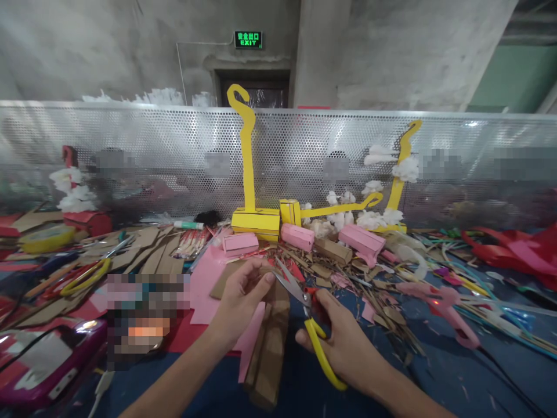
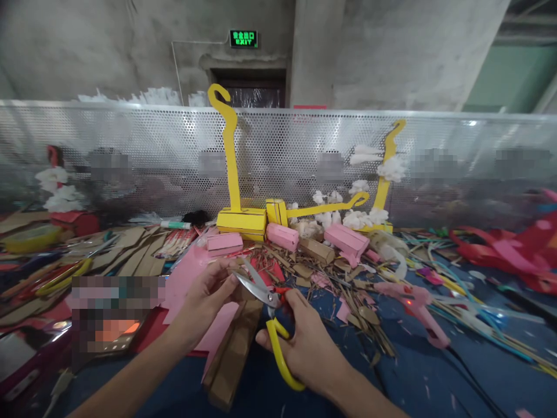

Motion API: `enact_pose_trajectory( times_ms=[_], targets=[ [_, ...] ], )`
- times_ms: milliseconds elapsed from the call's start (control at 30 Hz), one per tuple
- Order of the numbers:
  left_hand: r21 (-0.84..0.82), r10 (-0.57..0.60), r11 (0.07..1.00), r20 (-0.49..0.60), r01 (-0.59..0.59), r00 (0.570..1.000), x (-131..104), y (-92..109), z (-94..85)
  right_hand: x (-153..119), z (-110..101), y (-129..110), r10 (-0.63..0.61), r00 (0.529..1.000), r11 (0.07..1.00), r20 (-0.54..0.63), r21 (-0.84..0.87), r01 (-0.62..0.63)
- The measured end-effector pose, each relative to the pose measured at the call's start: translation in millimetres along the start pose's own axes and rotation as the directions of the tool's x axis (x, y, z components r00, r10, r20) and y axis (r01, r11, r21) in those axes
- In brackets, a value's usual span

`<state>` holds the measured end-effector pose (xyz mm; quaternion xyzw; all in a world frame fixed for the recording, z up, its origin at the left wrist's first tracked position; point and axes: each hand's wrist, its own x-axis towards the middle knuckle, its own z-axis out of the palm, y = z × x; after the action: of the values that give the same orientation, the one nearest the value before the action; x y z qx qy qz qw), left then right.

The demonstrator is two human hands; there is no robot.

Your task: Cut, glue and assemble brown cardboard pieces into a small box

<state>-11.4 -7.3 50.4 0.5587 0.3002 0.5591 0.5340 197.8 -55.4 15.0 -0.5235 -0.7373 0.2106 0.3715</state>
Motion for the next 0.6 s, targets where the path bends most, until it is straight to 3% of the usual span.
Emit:
enact_pose_trajectory(
  times_ms=[367, 600],
  targets=[
    [-0.154, 0.03, 0.988, 0.103, -0.014, 0.994, -1, -9, -0.6, 3, -4, -3, -0.003, 1.0, 0.992, -0.017, -0.126, 0.0],
    [-0.237, 0.005, 0.971, 0.065, 0.011, 0.998, -1, -14, 0.7, 3, 1, 1, 0.079, 0.997, 0.997, 0.02, -0.014, -0.079]
  ],
)
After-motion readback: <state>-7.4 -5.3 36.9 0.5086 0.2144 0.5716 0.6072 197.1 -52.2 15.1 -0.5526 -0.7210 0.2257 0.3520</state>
